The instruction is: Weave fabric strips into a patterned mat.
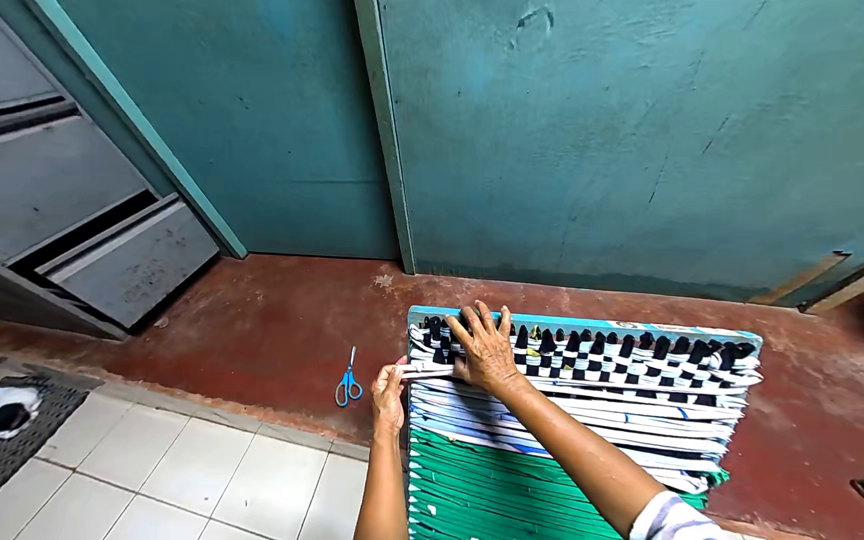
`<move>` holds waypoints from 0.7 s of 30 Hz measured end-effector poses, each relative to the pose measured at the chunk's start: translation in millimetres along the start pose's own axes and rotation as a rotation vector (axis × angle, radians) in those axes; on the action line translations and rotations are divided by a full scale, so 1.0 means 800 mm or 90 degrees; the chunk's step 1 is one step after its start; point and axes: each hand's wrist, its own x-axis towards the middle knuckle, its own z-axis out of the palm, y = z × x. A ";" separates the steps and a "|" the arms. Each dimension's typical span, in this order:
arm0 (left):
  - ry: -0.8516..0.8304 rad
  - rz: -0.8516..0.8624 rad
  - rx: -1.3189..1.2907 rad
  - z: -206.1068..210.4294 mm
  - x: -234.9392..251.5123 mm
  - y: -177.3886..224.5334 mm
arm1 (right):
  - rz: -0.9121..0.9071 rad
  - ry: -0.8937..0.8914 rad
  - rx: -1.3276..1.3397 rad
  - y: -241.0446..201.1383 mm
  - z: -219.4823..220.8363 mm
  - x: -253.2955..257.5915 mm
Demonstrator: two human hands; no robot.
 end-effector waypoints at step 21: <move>0.009 -0.004 0.015 0.002 -0.001 0.003 | -0.003 0.050 -0.064 -0.038 0.054 0.021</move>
